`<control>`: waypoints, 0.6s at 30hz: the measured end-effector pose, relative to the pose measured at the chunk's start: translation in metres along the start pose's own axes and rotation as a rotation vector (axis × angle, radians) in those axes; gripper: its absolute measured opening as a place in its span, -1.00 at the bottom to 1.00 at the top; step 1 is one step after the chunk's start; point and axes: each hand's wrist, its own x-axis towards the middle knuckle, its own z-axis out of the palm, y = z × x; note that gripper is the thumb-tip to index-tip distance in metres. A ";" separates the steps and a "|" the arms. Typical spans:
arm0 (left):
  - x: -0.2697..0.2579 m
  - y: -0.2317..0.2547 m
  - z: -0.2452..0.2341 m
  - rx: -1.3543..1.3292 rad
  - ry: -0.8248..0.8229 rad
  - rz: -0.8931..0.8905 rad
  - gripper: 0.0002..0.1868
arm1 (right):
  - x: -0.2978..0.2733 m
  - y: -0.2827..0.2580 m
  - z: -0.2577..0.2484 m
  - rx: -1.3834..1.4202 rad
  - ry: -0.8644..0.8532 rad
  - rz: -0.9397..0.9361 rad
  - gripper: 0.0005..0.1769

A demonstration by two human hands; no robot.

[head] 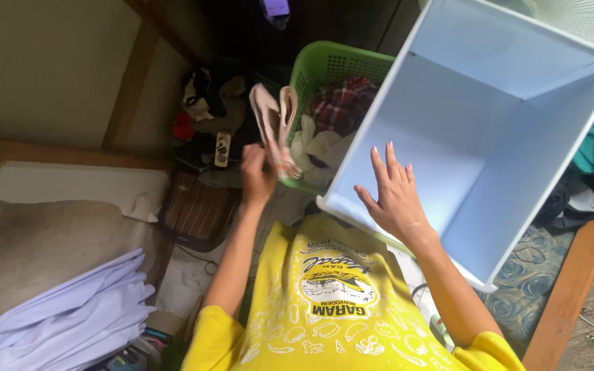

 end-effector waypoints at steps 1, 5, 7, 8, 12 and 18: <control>-0.013 -0.017 0.014 0.053 -0.056 -0.046 -0.77 | -0.001 -0.003 0.006 0.001 -0.003 0.004 -0.08; -0.066 -0.069 0.075 0.167 -0.220 0.187 -0.74 | -0.009 -0.007 0.023 -0.003 0.001 0.048 -0.08; -0.088 -0.081 0.092 0.261 -0.319 0.302 -0.67 | -0.015 -0.006 0.031 0.001 0.011 0.085 -0.08; -0.095 -0.084 0.096 0.239 -0.342 0.289 -0.66 | -0.020 -0.003 0.033 0.006 0.011 0.112 -0.08; -0.099 -0.083 0.099 0.191 -0.412 0.254 -0.69 | -0.040 0.007 0.039 0.024 0.044 0.185 -0.11; -0.104 -0.072 0.065 0.090 -0.421 0.262 -0.70 | -0.063 0.020 0.039 0.085 0.059 0.275 -0.15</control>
